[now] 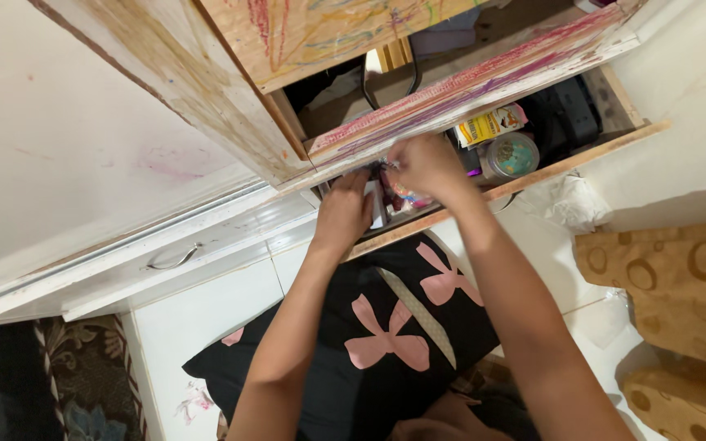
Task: The person folds a dark gray blanket and several black pillows with pink bow patterns on a bed. They then pick up a white charger and a small tube, placing them into a drawer in a white cabinet.
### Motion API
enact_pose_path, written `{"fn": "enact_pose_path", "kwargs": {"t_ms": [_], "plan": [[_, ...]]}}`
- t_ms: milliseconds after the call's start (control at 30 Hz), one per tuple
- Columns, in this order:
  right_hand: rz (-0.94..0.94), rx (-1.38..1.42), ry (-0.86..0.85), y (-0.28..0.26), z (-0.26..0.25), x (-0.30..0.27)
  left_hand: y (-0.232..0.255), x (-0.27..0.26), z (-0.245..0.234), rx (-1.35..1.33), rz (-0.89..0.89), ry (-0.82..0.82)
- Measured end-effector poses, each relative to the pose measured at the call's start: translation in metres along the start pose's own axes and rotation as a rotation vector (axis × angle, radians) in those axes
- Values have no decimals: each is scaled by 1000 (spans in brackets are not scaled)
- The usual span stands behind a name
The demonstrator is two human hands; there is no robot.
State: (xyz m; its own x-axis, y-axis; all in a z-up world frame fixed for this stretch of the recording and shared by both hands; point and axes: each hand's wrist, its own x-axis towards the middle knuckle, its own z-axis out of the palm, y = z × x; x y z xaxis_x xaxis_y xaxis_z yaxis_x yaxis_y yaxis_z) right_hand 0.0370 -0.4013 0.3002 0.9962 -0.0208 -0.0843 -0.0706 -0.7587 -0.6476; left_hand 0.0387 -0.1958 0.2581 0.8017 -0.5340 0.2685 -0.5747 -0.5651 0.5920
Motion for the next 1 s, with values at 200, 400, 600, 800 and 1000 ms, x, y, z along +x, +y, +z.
{"fn": "enact_pose_path", "kwargs": {"t_ms": [200, 400, 600, 800, 1000], "plan": [[-201, -103, 661, 18, -44, 83, 34, 74, -33, -10, 200, 388], [-207, -57, 574, 29, -50, 109, -8, 157, -2, 122, -269, 4], [-144, 4, 596, 33, -42, 102, -13, 162, -1, 122, -86, 224], [-408, 300, 869, 6, -50, 24, 40, 116, -45, 70, 176, 409], [-338, 175, 929, -9, -43, -77, 93, 55, -89, 134, 608, 513]]}}
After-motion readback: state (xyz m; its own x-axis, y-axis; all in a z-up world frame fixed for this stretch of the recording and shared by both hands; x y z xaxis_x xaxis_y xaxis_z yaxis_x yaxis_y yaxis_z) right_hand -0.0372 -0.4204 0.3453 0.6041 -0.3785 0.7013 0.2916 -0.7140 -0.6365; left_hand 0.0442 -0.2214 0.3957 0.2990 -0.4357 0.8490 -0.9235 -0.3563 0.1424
